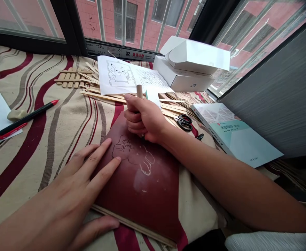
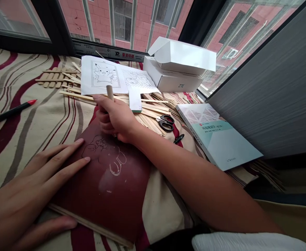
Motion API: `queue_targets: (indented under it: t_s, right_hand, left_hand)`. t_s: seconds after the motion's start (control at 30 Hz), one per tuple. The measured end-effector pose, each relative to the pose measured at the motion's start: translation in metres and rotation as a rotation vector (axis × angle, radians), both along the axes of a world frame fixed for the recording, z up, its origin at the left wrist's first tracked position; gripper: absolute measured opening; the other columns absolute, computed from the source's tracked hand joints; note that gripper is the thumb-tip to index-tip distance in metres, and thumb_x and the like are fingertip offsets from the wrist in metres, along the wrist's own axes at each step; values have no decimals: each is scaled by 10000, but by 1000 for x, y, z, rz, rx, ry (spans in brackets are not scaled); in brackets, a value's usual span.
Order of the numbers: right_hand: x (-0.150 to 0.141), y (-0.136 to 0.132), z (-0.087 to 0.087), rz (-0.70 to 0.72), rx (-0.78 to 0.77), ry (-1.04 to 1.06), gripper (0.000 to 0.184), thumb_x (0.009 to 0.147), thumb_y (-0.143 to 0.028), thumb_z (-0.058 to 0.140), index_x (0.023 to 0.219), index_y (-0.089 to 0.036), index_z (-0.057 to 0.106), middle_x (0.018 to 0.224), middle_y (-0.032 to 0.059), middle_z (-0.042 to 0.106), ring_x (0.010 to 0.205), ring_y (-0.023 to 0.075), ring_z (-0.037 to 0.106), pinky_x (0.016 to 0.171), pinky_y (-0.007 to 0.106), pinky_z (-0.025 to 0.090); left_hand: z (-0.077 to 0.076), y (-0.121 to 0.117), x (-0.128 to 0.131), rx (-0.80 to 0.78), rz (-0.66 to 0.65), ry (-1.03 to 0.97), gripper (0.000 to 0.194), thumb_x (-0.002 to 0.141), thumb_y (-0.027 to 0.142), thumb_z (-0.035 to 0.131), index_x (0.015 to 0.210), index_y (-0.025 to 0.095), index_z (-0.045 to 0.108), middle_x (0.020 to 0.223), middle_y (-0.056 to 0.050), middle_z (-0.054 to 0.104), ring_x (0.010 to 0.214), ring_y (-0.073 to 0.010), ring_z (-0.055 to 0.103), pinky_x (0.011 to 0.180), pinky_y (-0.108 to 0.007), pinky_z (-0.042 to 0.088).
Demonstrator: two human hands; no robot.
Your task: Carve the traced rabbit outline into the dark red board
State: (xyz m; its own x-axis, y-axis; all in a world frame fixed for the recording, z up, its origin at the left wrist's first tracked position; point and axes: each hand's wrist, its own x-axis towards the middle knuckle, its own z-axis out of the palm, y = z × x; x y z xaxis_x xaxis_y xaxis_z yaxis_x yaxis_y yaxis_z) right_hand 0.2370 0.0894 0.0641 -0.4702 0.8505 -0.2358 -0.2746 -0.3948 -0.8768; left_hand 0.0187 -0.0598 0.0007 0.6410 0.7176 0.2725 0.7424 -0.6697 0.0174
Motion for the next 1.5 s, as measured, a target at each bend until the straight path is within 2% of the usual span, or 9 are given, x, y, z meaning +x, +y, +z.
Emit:
queue_targets:
  t_s: [0.17, 0.37, 0.5, 0.6, 0.87, 1.13, 1.23, 1.33, 1.5]
  right_hand:
    - [7, 4, -1, -49, -37, 81, 571, 1196, -326, 359, 640, -237, 265, 482, -114, 205, 414, 51, 62, 347, 152, 115]
    - [9, -1, -2, -151, 27, 99, 601, 1196, -344, 401, 620, -230, 269, 479, -109, 212, 401, 46, 76, 349, 155, 105]
    - [6, -7, 0, -193, 53, 126, 634, 1205, -321, 341, 578, -230, 304, 462, -101, 227, 373, 40, 108, 340, 162, 122]
    - [5, -8, 1, -228, 74, 105, 634, 1199, -320, 383, 577, -228, 304, 466, -100, 233, 372, 35, 125, 346, 164, 124]
    - [5, -3, 0, -243, 15, 79, 602, 1210, -363, 336, 626, -229, 292, 476, -105, 218, 399, 45, 79, 350, 161, 93]
    - [3, -6, 1, -260, 46, 33, 619, 1203, -339, 393, 601, -231, 294, 468, -105, 229, 383, 37, 109, 356, 178, 101]
    - [0, -9, 1, -297, 116, 17, 617, 1188, -296, 450, 587, -232, 329, 461, -104, 256, 366, 35, 146, 355, 195, 124]
    - [-3, -12, -1, -313, 266, 0, 606, 1160, -244, 530, 575, -226, 370, 455, -94, 305, 366, 32, 226, 368, 193, 208]
    - [-4, -14, -13, -223, 508, -85, 608, 1071, -443, 728, 588, -212, 440, 500, -73, 349, 462, 41, 346, 431, 178, 294]
  left_hand:
    - [2, 0, 2, -25, 16, -12, 876, 1044, 644, 481, 1797, 319, 174, 1928, -57, 137, 1709, -392, 293, 1240, -636, 537]
    - [0, 1, 2, -22, 26, -12, 885, 1035, 649, 489, 1798, 326, 177, 1925, -40, 156, 1705, -387, 299, 1242, -632, 532]
    - [-2, 2, 2, 24, -4, 33, 956, 1005, 674, 513, 1806, 292, 156, 1931, -53, 119, 1686, -417, 325, 1135, -616, 611]
    - [-2, 3, 2, 50, -6, 29, 951, 1004, 674, 487, 1806, 279, 165, 1931, -52, 115, 1680, -413, 336, 1094, -616, 640]
    - [-1, 3, 3, 76, -19, 12, 898, 1024, 667, 461, 1787, 242, 251, 1924, -76, 136, 1689, -392, 323, 1127, -626, 632]
    - [-2, 2, 2, 68, -13, 6, 896, 1024, 670, 455, 1793, 265, 236, 1924, -46, 145, 1685, -385, 325, 1131, -622, 634]
    - [-2, 2, 3, 71, -17, 6, 900, 1027, 673, 447, 1794, 255, 227, 1925, -55, 138, 1690, -382, 314, 1143, -619, 626]
    - [-1, 2, 3, 74, -21, 4, 911, 1023, 696, 453, 1789, 251, 241, 1922, -62, 148, 1695, -381, 304, 1161, -616, 613]
    - [1, 3, 3, 78, -23, 0, 918, 1028, 698, 451, 1789, 230, 238, 1919, -92, 148, 1703, -384, 290, 1169, -625, 605]
